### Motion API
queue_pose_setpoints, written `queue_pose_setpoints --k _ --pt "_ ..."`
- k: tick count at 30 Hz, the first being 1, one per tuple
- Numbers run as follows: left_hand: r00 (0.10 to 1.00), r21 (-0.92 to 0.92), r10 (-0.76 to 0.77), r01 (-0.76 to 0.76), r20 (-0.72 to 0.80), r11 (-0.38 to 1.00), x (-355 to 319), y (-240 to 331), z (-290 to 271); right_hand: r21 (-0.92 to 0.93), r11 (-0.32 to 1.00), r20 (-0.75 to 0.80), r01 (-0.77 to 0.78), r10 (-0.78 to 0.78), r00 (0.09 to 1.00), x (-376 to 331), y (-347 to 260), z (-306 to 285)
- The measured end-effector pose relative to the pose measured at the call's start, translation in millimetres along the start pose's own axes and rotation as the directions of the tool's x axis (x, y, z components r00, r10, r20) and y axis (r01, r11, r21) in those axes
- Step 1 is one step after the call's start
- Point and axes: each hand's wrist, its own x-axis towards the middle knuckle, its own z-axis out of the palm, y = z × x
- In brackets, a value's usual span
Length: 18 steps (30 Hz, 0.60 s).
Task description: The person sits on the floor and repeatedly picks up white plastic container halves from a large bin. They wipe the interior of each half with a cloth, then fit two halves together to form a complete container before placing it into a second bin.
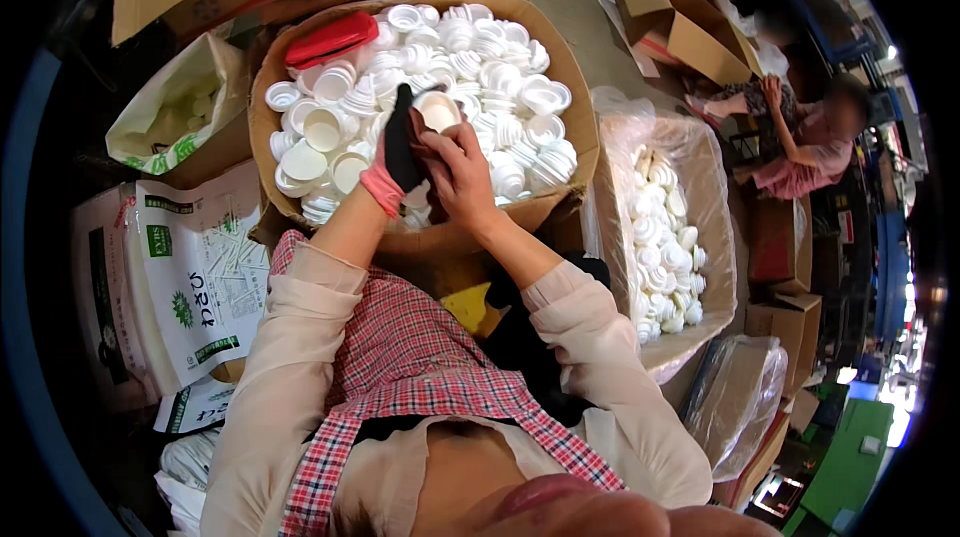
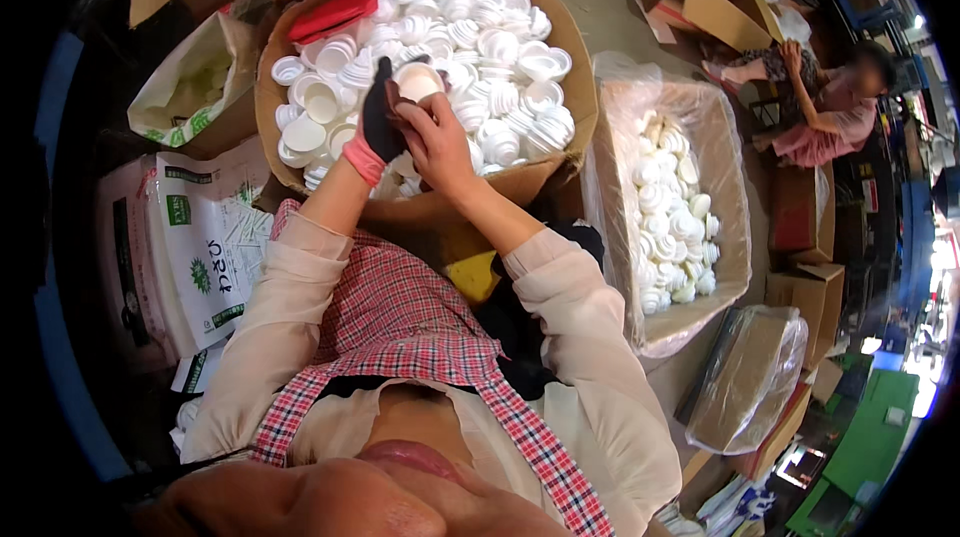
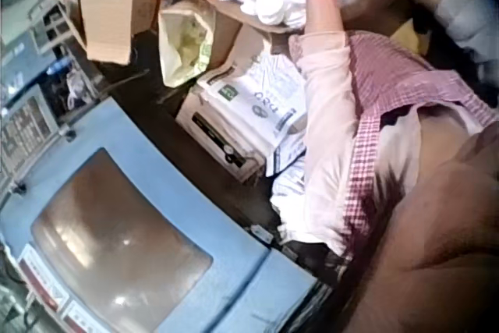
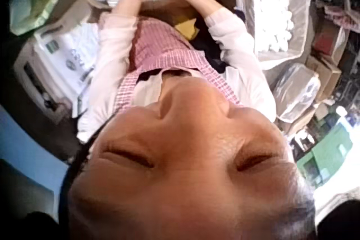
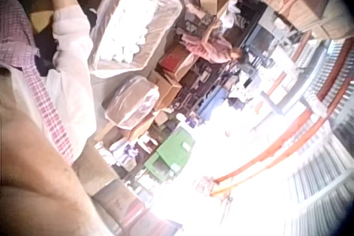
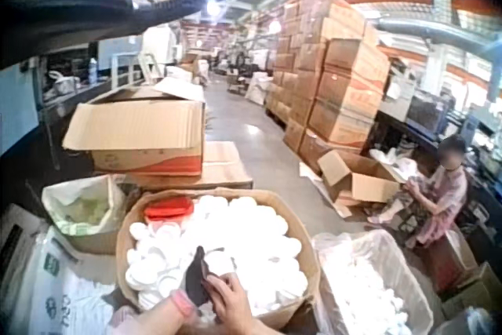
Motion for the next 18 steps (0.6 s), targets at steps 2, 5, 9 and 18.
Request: queue_pose_setpoints --k 2,5,9,18 --pt "0.992 0.005 -0.069 0.069 0.110 0.998 2 -6 -6 -0.063 0.997 0.049 0.044 -0.041 0.998 4 -2 -6" --pt "0.996 0.810 0.080 -0.076 0.036 0.581 -1 -23 -3 -0.147 0.989 0.033 0.004 0.000 0.999 16 5 -16" --pt "0.942 0.935 0.326 -0.185 0.081 0.304 -7 -38 13 -0.213 0.949 -0.178 -0.234 0.198 0.964 30 30 -33" --pt "0.745 0.230 0.667 0.648 0.009 -0.726 -18 86 -22 -0.089 0.942 -0.147 -0.324 0.310 0.939 13 61 -63"
